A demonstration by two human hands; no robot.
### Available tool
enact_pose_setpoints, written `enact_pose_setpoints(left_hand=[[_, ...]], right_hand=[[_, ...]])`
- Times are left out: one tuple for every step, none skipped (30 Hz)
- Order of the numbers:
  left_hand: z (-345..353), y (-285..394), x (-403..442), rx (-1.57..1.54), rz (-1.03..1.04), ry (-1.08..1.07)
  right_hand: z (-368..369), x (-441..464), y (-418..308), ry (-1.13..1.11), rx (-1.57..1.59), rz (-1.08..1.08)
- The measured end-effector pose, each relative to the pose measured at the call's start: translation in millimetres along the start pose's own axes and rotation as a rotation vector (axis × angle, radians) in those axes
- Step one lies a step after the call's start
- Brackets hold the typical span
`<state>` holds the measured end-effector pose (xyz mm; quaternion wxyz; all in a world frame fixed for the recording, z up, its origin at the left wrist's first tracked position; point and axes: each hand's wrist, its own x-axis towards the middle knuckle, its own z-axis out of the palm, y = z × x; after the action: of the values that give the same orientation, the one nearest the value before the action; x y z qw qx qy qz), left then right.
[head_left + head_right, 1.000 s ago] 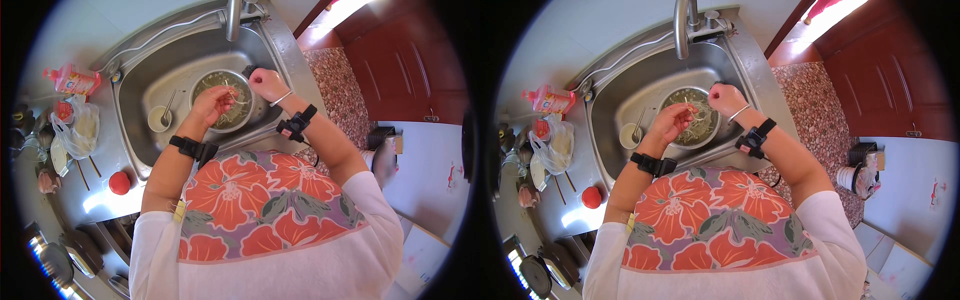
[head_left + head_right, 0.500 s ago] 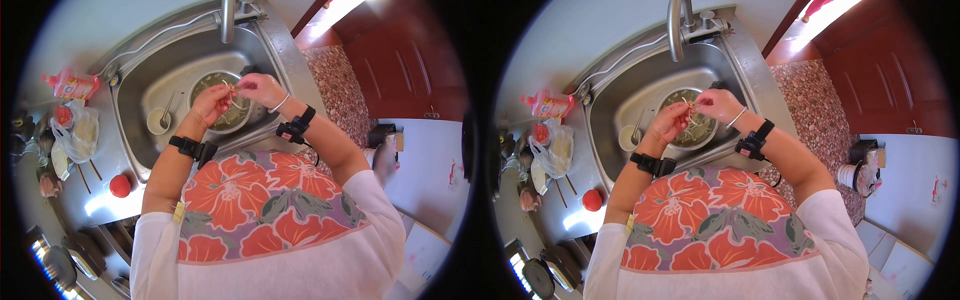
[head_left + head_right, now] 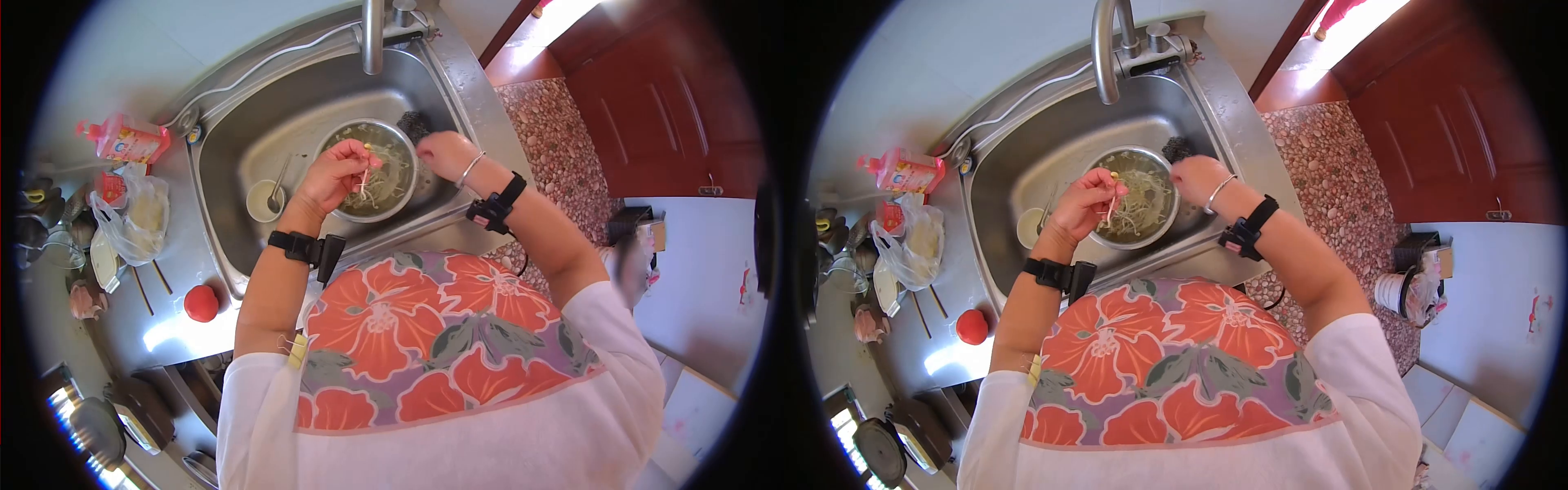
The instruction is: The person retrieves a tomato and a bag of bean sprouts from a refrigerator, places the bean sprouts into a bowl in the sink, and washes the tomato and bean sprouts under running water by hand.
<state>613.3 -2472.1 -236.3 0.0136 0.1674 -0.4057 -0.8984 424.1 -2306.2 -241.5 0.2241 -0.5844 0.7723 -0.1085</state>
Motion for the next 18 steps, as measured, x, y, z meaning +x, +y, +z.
enact_pose_setpoints(left_hand=[[1.9, -0.4, -0.3, 0.010, 0.005, -0.013], [5.0, -0.4, -1.6, 0.007, -0.015, -0.024], [8.1, 2.2, -1.3, 0.008, -0.032, -0.036], [10.1, 3.8, 0.4, 0.010, -0.049, -0.049], [11.3, 3.1, 2.7, 0.009, -0.051, -0.051], [12.5, 1.5, 5.0, 0.005, -0.053, -0.053], [13.9, -0.4, 6.5, 0.000, -0.054, -0.054], [15.7, -1.4, 7.7, 0.030, -0.072, -0.037], [18.2, -1.0, 8.5, 0.061, -0.089, -0.019], [18.8, -0.9, 9.1, 0.091, -0.106, 0.000], [16.7, -2.0, 10.4, 0.101, -0.117, 0.013], [13.2, -3.6, 12.2, 0.107, -0.128, 0.029], [9.8, -5.4, 12.7, 0.112, -0.139, 0.048], [6.7, -7.1, 12.5, 0.126, -0.159, 0.052], [3.7, -7.9, 12.5, 0.142, -0.180, 0.055], [1.9, -9.0, 12.3, 0.160, -0.201, 0.056], [0.8, -9.8, 12.2, 0.165, -0.212, 0.080], [0.1, -10.8, 12.6, 0.169, -0.224, 0.104]], right_hand=[[-11.8, 2.8, -14.2, 0.058, 0.240, 0.058], [-17.9, 4.6, -26.7, 0.116, 0.484, 0.120], [-19.3, 7.6, -33.6, 0.145, 0.595, 0.082], [-20.5, 11.0, -39.0, 0.175, 0.705, 0.043], [-20.9, 13.1, -42.9, 0.205, 0.815, 0.005], [-21.4, 15.6, -45.5, 0.176, 0.792, -0.016], [-21.8, 18.8, -46.9, 0.145, 0.768, -0.036], [-22.2, 21.0, -47.1, 0.113, 0.745, -0.059], [-22.3, 21.7, -47.1, 0.102, 0.738, -0.019], [-21.9, 22.5, -47.2, 0.089, 0.730, 0.021], [-20.5, 23.2, -47.3, 0.071, 0.722, 0.060], [-18.5, 24.4, -46.9, 0.054, 0.736, 0.093], [-16.1, 26.0, -46.2, 0.034, 0.751, 0.126], [-13.2, 27.2, -46.3, 0.015, 0.766, 0.158], [-10.0, 28.0, -47.3, 0.059, 0.669, 0.121], [-6.6, 27.8, -47.9, 0.106, 0.572, 0.085], [-3.6, 28.2, -47.6, 0.153, 0.474, 0.050], [1.4, 30.3, -45.0, 0.147, 0.529, 0.091]])
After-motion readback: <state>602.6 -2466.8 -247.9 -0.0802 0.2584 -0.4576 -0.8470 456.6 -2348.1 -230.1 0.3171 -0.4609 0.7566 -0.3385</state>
